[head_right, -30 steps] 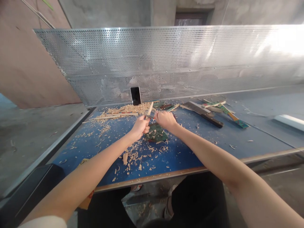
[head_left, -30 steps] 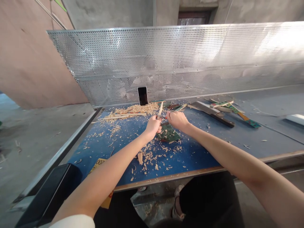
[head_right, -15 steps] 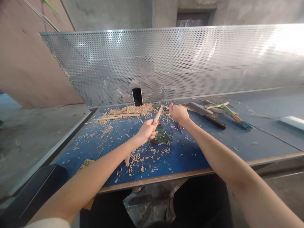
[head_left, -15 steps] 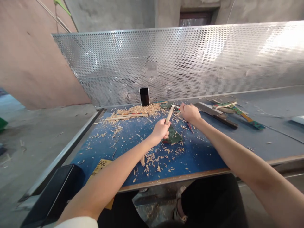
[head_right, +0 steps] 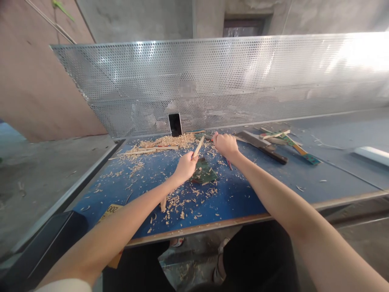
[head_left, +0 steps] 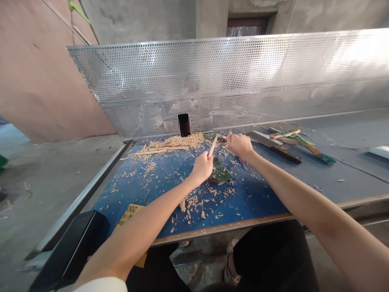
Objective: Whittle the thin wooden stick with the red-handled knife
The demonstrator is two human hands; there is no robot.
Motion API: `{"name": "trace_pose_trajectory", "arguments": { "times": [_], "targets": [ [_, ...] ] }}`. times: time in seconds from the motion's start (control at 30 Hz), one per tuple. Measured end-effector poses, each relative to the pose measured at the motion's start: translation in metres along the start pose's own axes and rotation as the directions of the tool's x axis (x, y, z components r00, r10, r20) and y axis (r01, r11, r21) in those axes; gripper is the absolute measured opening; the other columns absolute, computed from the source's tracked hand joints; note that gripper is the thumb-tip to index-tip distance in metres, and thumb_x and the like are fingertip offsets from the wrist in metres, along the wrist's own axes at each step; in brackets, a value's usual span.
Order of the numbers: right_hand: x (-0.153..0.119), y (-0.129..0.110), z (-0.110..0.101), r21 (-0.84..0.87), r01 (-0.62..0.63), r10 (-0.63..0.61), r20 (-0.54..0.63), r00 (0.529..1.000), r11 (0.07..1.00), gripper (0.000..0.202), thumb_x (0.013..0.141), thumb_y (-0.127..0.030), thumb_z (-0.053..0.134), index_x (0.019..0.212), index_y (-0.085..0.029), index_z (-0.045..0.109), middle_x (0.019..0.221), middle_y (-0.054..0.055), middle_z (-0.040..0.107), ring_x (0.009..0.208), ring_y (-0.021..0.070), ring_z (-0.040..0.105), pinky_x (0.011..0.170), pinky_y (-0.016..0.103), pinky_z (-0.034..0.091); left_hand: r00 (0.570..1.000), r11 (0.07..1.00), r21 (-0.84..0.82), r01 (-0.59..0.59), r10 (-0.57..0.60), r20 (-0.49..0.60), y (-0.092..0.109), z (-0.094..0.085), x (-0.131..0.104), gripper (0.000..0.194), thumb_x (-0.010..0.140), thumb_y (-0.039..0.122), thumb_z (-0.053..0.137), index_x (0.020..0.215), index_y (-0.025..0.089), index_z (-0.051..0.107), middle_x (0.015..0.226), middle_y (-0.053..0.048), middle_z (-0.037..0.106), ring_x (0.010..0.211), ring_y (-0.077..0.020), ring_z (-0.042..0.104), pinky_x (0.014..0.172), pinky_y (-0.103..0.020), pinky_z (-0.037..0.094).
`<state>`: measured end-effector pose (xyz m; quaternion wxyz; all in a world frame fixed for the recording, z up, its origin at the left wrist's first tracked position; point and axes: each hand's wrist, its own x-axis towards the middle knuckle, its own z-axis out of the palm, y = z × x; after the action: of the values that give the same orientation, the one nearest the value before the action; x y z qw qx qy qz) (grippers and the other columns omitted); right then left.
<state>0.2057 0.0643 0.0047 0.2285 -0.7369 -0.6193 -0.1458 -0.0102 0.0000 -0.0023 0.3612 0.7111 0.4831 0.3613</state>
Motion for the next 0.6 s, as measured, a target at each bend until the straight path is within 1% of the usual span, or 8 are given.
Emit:
{"name": "trace_pose_trajectory", "arguments": {
  "times": [0.03,0.07,0.13,0.2,0.27,0.37,0.5,0.6],
  "targets": [
    [0.004,0.008,-0.001,0.012,-0.032,0.032,0.002,0.999,0.999,0.068,0.108,-0.042,0.025,0.094,-0.003,0.078,0.091,0.028,0.073,0.09,0.0309,0.072,0.08,0.039,0.047,0.999,0.999,0.012,-0.039,0.039,0.01,0.002,0.0,-0.006,0.015,0.1,0.022,0.047,0.088,0.019,0.054,0.069,-0.004,0.056,0.049,-0.0105,0.045,0.049,-0.026,0.029],
    [0.01,0.019,-0.002,0.076,-0.149,0.147,0.034,0.989,0.986,0.066,0.108,-0.043,0.027,0.095,-0.003,0.078,0.09,0.027,0.073,0.089,0.0303,0.072,0.08,0.039,0.048,0.993,0.995,0.006,-0.096,0.096,0.064,0.005,0.0,-0.014,0.012,0.101,0.022,0.047,0.093,0.019,0.056,0.07,-0.004,0.058,0.047,-0.0105,0.043,0.048,-0.026,0.028],
    [0.02,0.046,-0.003,0.104,-0.275,0.272,0.045,0.961,0.956,0.067,0.108,-0.037,0.02,0.099,-0.003,0.077,0.089,0.026,0.073,0.087,0.0297,0.072,0.079,0.039,0.049,0.954,0.983,-0.024,-0.181,0.181,0.241,0.008,0.003,-0.027,0.011,0.101,0.024,0.049,0.101,0.02,0.058,0.068,-0.004,0.058,0.044,-0.0106,0.041,0.048,-0.027,0.027],
    [0.028,0.072,-0.003,0.171,-0.369,0.377,-0.019,0.926,0.914,0.065,0.107,-0.041,0.024,0.1,-0.004,0.077,0.091,0.027,0.072,0.091,0.0333,0.07,0.081,0.043,0.05,0.943,0.981,-0.024,-0.193,0.193,0.273,0.008,0.007,-0.035,0.01,0.099,0.027,0.055,0.104,0.02,0.059,0.065,-0.002,0.055,0.044,-0.0107,0.037,0.048,-0.027,0.024],
    [0.032,0.088,-0.001,0.234,-0.375,0.401,-0.071,0.913,0.897,0.066,0.107,-0.046,0.024,0.098,-0.005,0.075,0.09,0.029,0.071,0.093,0.0357,0.069,0.084,0.047,0.049,0.947,0.981,-0.006,-0.192,0.187,0.261,0.007,0.011,-0.035,0.011,0.098,0.028,0.057,0.106,0.021,0.059,0.061,0.0,0.051,0.044,-0.0111,0.034,0.05,-0.027,0.023],
    [0.031,0.085,0.001,0.332,-0.324,0.374,-0.098,0.922,0.886,0.068,0.106,-0.051,0.022,0.087,-0.01,0.072,0.085,0.026,0.07,0.088,0.0336,0.068,0.084,0.046,0.048,0.956,0.977,0.049,-0.208,0.193,0.219,0.004,0.012,-0.025,0.013,0.098,0.028,0.055,0.109,0.022,0.057,0.061,0.002,0.049,0.046,-0.0121,0.034,0.052,-0.027,0.023],
    [0.019,0.054,0.005,0.527,-0.085,0.189,-0.146,0.971,0.846,0.073,0.106,-0.055,0.008,0.069,-0.02,0.06,0.064,0.011,0.06,0.071,0.0231,0.061,0.075,0.037,0.047,0.966,0.962,0.127,-0.241,0.226,0.128,-0.004,0.005,-0.011,0.012,0.101,0.025,0.05,0.112,0.022,0.054,0.065,0.001,0.053,0.048,-0.0137,0.04,0.054,-0.027,0.024],
    [0.005,0.032,0.003,0.617,0.051,0.078,-0.18,0.98,0.786,0.063,0.104,-0.063,0.021,0.072,-0.022,0.056,0.061,0.003,0.052,0.065,0.0188,0.054,0.066,0.032,0.045,0.963,0.95,0.17,-0.264,0.248,0.108,-0.015,-0.004,-0.003,0.011,0.101,0.023,0.048,0.11,0.022,0.054,0.065,0.0,0.054,0.049,-0.0147,0.043,0.054,-0.027,0.025]
  ]
}}
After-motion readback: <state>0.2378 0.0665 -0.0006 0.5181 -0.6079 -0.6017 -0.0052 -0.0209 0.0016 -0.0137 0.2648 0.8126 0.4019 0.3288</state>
